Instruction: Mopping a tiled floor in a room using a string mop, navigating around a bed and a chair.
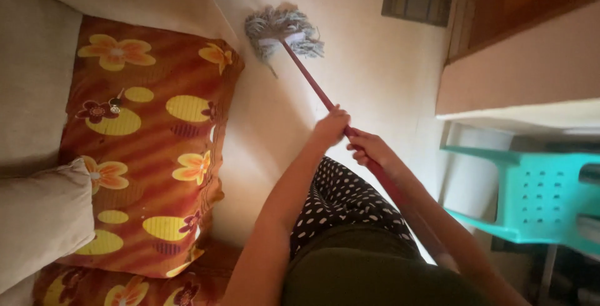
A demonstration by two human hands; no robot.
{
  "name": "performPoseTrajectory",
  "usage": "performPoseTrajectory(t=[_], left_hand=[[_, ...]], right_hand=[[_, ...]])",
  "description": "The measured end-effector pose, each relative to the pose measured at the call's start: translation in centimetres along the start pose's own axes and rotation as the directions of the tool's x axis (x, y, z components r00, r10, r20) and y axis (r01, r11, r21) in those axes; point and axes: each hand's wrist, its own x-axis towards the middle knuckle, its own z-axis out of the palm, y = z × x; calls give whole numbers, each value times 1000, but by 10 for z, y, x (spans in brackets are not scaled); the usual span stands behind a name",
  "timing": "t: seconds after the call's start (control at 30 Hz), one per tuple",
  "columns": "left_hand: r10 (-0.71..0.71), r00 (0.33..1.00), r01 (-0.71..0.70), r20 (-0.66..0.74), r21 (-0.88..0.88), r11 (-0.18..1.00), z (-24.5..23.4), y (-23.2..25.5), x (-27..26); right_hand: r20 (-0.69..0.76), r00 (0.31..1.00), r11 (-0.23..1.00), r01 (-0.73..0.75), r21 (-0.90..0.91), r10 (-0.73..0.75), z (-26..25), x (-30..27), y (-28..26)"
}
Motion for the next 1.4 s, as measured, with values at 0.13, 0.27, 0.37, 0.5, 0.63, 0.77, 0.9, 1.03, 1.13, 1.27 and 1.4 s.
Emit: performPoseTrajectory(t=[0.13,0.27,0.37,0.5,0.63,0.77,0.9,1.03,1.13,1.27,1.4], left_hand=[[-85,994,88,64,-49,995,-25,34,5],[-82,996,83,18,-74,994,-47,19,36],[-113,993,114,18,-112,987,-64,1,59],[-158,987,159,16,-135,978,-81,-27,82],[-151,987,154,49,-91,984,-66,-29,83],[-142,988,145,62,-52,988,-60,3,71],[-140,990,141,25,-35,989,-79,14,58],[-144,989,145,25,-46,988,-97,-18,70],[-135,991,135,5,-63,989,-115,-36,85],[-194,980,198,43,-101,975,-156,-71,112],[-217,976,217,11,-110,970,-188,-128,147]], right_hand=[[-21,999,997,-39,-64,38,-2,-27,-35],[-13,999,995,-42,-93,41,-7,7,-67],[0,999,993,-38,-115,38,2,25,-95],[36,999,991,14,-134,-9,15,57,-118],[32,999,985,5,-173,1,13,48,-113],[-27,999,979,-45,-196,41,0,22,-110],[-78,995,974,-69,-215,53,5,24,-106],[-45,996,970,-83,-229,74,29,49,-129],[-60,995,963,-91,-252,78,48,58,-157],[-68,993,938,-111,-327,94,90,75,-213],[-54,996,915,-82,-396,66,118,132,-254]])
